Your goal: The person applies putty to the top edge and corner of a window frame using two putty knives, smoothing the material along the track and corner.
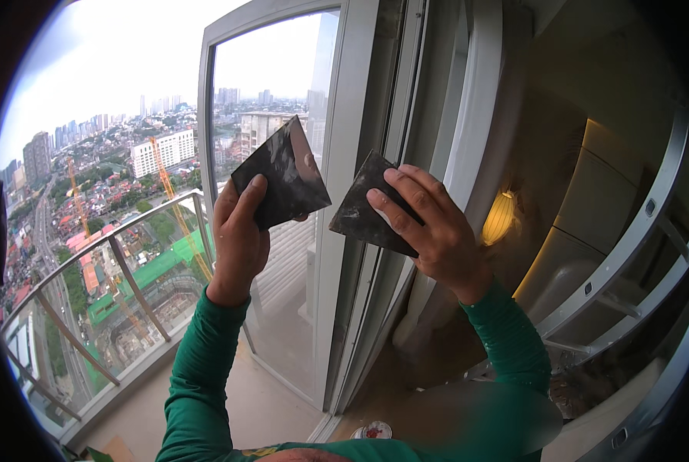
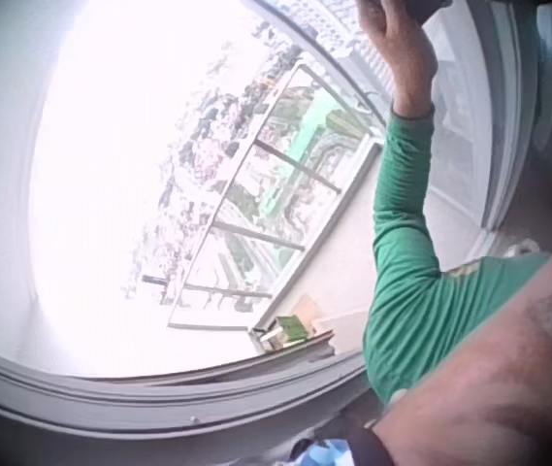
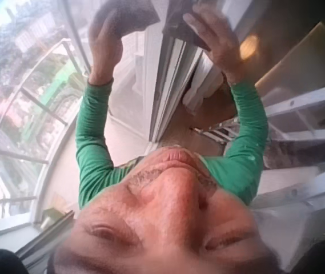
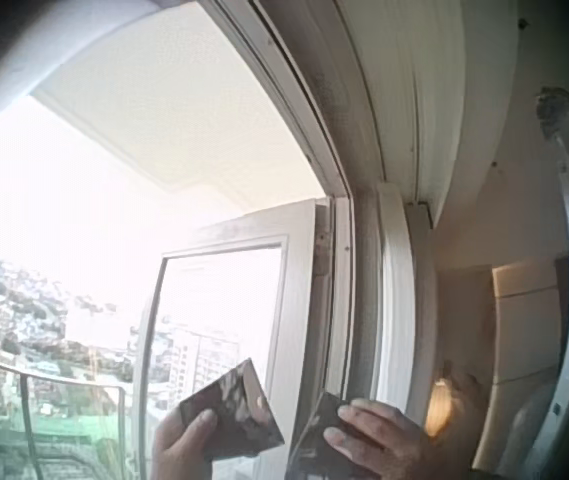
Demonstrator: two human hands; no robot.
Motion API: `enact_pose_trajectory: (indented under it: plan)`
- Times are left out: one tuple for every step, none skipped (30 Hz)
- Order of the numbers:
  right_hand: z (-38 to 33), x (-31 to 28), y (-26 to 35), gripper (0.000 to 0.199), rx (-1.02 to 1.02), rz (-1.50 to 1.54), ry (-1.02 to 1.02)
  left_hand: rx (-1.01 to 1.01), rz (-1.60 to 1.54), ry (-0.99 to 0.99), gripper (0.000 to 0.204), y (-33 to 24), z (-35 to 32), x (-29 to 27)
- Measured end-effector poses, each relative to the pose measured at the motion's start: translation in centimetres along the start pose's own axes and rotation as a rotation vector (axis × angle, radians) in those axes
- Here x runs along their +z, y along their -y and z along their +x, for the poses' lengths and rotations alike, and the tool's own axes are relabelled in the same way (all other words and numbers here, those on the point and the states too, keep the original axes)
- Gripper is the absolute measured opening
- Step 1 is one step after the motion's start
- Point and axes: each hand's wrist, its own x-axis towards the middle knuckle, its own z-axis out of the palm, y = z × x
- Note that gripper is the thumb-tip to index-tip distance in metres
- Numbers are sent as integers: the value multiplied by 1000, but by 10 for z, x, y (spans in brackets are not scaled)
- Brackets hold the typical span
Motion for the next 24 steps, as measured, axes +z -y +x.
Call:
enact_pose_trajectory:
  plan:
    - [-1, -14, 5, 52, -51, -81, 19, -13, -3, 45, 30, 6, 5, 2]
    - [-2, -23, 9, 44, -115, -156, 19, -8, 4, 91, 30, 6, 5, 5]
    - [-3, -30, 12, 41, -144, -187, 29, -16, 19, 74, 29, 5, 2, 14]
    - [-5, -36, 17, 37, -175, -218, 39, -17, 58, 74, 29, 6, -6, 18]
    - [-6, -39, 15, 34, -203, -261, 44, -14, 95, 88, 29, 8, -5, 24]
    - [-11, -41, 14, 32, -184, -302, 55, -9, 131, 103, 29, 12, -4, 30]
    - [-16, -44, 14, 31, -167, -344, 67, 30, 167, 110, 28, 17, -9, 37]
    - [-21, -47, 14, 30, -149, -386, 72, 41, 231, 124, 28, 21, -10, 39]
    - [-23, -50, 12, 28, -137, -388, 64, 52, 294, 138, 27, 26, -11, 38]
    - [-26, -54, 13, 28, -129, -401, 66, 65, 356, 151, 27, 30, -14, 40]
    - [-30, -56, 11, 28, -126, -422, 70, 73, 301, 147, 26, 29, -19, 53]
    - [-33, -59, 11, 28, -123, -441, 76, 78, 321, 166, 26, 31, -22, 58]
    - [-35, -63, 10, 28, -117, -437, 123, 82, 340, 183, 26, 33, -25, 62]
    - [-34, -67, 9, 28, -115, -440, 158, 100, 363, 204, 26, 32, -26, 66]
    - [-33, -70, 7, 29, -114, -442, 195, 95, 464, 219, 28, 26, -29, 68]
    - [-35, -70, 11, 29, -108, -415, 217, 146, 482, 182, 27, 31, -35, 64]
    - [-36, -72, 12, 29, -121, -417, 227, 230, 486, 148, 27, 39, -34, 60]
    - [-33, -77, 6, 29, -139, -435, 232, 328, 477, 116, 27, 43, -26, 61]
    - [-29, -87, -4, 27, -148, -463, 250, 277, 218, 20, 26, 34, -16, 68]
    - [-25, -92, -19, 25, -44, -327, 159, 203, -18, -71, 25, 21, -9, 69]
    - [-17, -93, -34, 23, 62, -177, 80, 284, -53, -84, 24, 16, 0, 64]
    - [-5, -100, -49, 22, 166, -26, -2, 363, -89, -98, 22, 13, 11, 59]
    - [9, -104, -62, 22, 405, 160, -121, 341, -17, -52, 27, 22, 20, 44]
    - [24, -108, -77, 22, 651, 350, -235, 268, 2, -46, 27, 37, 27, 40]
